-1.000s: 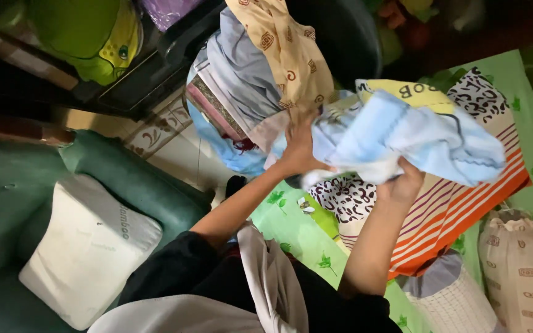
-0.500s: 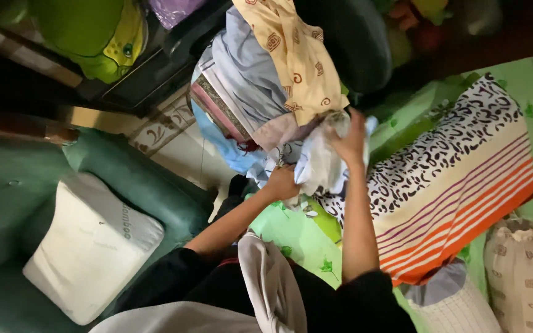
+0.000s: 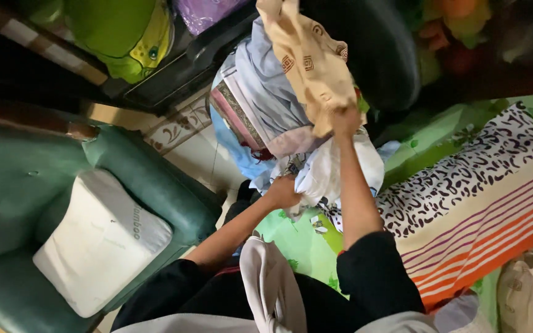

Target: Covering a bolster with a pillowcase on a bed mattress.

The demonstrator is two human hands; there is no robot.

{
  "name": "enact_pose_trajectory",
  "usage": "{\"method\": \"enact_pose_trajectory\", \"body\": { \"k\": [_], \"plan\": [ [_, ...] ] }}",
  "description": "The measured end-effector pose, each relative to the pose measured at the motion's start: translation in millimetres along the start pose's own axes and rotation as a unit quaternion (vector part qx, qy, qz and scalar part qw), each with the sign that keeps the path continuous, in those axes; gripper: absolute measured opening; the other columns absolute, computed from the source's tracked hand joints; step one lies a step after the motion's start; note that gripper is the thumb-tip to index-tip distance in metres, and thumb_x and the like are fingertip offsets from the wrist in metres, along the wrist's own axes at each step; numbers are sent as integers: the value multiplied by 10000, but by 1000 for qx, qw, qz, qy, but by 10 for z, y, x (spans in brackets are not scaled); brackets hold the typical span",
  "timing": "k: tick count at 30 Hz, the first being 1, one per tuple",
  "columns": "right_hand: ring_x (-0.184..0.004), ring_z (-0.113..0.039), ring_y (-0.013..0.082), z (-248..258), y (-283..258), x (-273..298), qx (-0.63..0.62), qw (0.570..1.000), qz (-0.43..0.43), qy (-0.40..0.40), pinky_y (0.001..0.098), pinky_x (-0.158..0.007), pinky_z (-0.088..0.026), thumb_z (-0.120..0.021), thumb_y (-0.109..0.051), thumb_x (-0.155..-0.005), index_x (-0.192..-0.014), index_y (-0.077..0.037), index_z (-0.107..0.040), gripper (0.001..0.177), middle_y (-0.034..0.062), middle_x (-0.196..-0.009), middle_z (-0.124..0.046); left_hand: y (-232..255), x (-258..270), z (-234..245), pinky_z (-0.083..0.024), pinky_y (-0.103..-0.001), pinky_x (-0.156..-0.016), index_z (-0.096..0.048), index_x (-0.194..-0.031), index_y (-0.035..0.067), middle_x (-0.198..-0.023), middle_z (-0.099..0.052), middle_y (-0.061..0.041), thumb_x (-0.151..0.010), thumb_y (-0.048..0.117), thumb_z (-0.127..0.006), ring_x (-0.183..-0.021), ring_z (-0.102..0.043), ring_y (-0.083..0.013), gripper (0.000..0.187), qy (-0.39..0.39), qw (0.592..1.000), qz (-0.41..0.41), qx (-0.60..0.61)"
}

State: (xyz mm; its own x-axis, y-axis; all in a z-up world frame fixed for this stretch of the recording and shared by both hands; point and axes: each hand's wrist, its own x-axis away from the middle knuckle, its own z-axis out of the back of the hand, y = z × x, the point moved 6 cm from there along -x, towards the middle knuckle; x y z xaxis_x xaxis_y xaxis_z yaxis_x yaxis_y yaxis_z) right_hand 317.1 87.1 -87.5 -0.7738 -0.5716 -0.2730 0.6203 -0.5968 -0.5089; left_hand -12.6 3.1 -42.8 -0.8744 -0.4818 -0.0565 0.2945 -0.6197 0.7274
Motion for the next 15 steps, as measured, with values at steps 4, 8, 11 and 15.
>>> {"method": "enact_pose_trajectory", "body": {
  "k": [4,8,11,15],
  "plan": [
    [-758,-518,248,1114,501,-360,-472,877,32,85,395,-694,-476,-609,46,-968,-1074,11,-541,130,95,-901,-519,-293,-55,-374,-524,-558,-855,-698,-1096,84,-991,-708,-235,-796,344,-709,-946,-676,-452,396,-54,998,31,-13],
    [-982,-671,260,3168,-4,-455,-647,737,25,194,381,-891,-615,-500,-152,-963,-1222,27,-588,327,155,-1127,-655,-342,-198,-358,-552,-521,-872,-723,-1002,61,-986,-735,-240,-819,405,-694,-947,-703,-437,391,-35,995,86,47],
    [-1036,-682,327,3755,-99,78,-710,690,26,135,449,-904,-624,-419,-359,-1061,-1273,52,-572,487,205,-1174,-647,-264,-288,-335,-551,-503,-850,-757,-1072,61,-997,-768,-230,-876,447,-589,-919,-721,-408,464,-80,973,132,169],
    [-992,-708,281,3338,-908,788,-623,773,-74,-94,421,-832,-632,-530,-279,-980,-1305,-36,-548,407,127,-1163,-668,-124,-470,-266,-461,-419,-1017,-555,-1428,30,-1326,-630,-135,-1037,667,-379,-1171,-626,-243,768,-105,907,148,380]
  ]
}}
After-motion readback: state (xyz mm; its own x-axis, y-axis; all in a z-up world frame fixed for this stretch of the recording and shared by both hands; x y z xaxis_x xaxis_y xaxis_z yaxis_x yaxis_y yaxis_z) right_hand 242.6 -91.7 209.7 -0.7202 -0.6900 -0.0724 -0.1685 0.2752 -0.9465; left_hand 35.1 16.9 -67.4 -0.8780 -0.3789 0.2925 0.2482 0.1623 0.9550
